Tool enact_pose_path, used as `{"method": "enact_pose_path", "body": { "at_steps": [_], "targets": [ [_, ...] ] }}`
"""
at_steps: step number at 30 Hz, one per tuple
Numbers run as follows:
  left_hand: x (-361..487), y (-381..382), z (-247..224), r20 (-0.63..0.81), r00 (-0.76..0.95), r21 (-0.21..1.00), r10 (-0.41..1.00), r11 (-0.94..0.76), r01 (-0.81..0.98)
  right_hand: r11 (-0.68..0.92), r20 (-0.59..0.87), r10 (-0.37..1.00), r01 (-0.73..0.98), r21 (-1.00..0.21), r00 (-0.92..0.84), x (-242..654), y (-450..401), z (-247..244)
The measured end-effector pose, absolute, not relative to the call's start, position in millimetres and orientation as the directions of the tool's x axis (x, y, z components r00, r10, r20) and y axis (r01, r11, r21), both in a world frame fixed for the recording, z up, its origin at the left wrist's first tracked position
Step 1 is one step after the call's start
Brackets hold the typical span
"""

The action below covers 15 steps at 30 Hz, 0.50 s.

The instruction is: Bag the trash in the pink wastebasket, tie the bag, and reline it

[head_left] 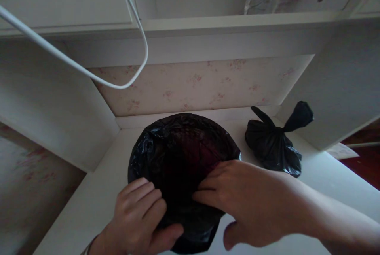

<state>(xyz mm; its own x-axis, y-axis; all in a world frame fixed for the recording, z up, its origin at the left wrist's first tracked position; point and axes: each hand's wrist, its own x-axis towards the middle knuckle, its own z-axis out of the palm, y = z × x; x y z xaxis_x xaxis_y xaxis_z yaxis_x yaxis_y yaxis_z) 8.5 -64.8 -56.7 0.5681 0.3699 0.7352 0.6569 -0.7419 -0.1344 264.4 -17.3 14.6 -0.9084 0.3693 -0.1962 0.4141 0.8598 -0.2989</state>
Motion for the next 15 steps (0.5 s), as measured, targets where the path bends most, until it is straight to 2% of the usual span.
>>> {"method": "enact_pose_path", "body": {
  "at_steps": [3,6,11,13,15],
  "targets": [
    [-24.7,-40.6,-54.5,0.722,0.588,-0.018,0.366,-0.839,0.544,0.881,-0.26,0.384,0.436,-0.185,-0.886,268.5,-16.9,12.6],
    [-43.2,-27.5,-48.5,0.698,0.59,0.058,0.406,-0.853,0.519,0.878,-0.215,0.445,0.471,-0.084,-0.869,262.2,-24.0,2.7],
    [-13.2,-56.2,-43.9,0.71,0.56,0.012,0.427,-0.802,0.597,0.891,0.054,0.454,0.453,-0.032,-0.889,243.7,-40.3,-12.3],
    [10.6,-72.8,-46.8,0.699,0.552,-0.028,0.455,-0.754,0.656,0.884,0.055,0.466,0.463,-0.06,-0.883,237.0,-43.4,-10.1],
    [28.4,-80.9,-51.4,0.72,0.53,-0.039,0.448,-0.736,0.676,0.872,-0.019,0.477,0.476,-0.112,-0.879,235.3,-43.4,-3.7]
  ]
}}
